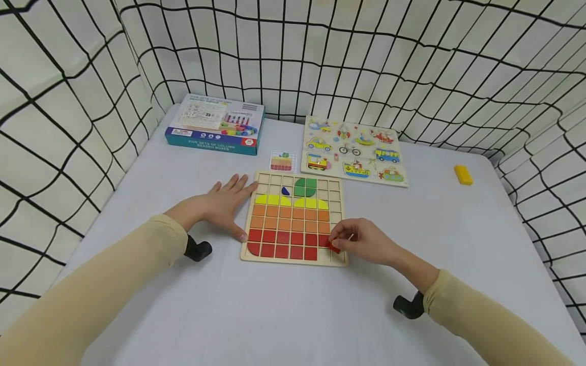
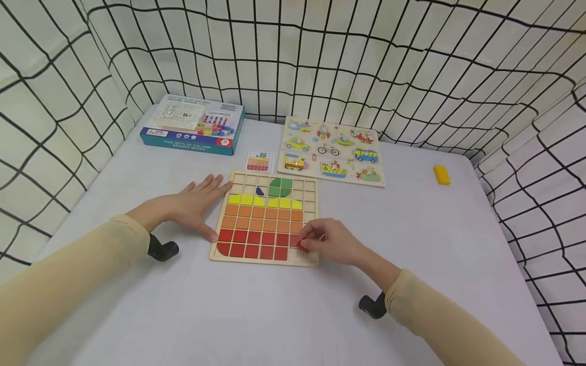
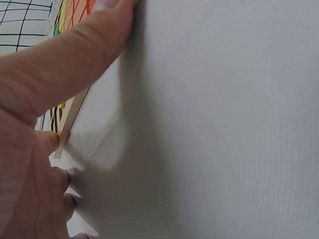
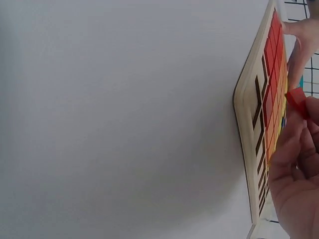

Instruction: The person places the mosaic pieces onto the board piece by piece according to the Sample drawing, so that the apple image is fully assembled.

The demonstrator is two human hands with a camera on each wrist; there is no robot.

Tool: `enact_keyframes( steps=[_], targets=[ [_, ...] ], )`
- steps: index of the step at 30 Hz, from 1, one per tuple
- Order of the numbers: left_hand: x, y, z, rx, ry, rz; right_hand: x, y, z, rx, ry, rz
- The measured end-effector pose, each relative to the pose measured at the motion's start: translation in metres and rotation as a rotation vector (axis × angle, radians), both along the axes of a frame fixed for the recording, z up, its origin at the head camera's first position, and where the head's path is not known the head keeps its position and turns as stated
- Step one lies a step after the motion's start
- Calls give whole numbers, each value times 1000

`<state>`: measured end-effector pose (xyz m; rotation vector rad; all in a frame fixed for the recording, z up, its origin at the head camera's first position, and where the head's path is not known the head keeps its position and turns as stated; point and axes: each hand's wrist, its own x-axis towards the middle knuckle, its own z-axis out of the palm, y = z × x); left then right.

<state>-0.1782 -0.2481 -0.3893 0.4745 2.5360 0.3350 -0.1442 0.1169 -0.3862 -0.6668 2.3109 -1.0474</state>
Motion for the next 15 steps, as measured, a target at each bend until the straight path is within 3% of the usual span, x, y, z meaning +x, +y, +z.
enact_keyframes(
  steps=[6,15],
  targets=[
    [-1,0,1,-3,-1,3,-2,-5,-1,35,-66,-72],
    [-1,0,0,-5,-4,0,6,-18,-3,136,-31,-115]
  ],
)
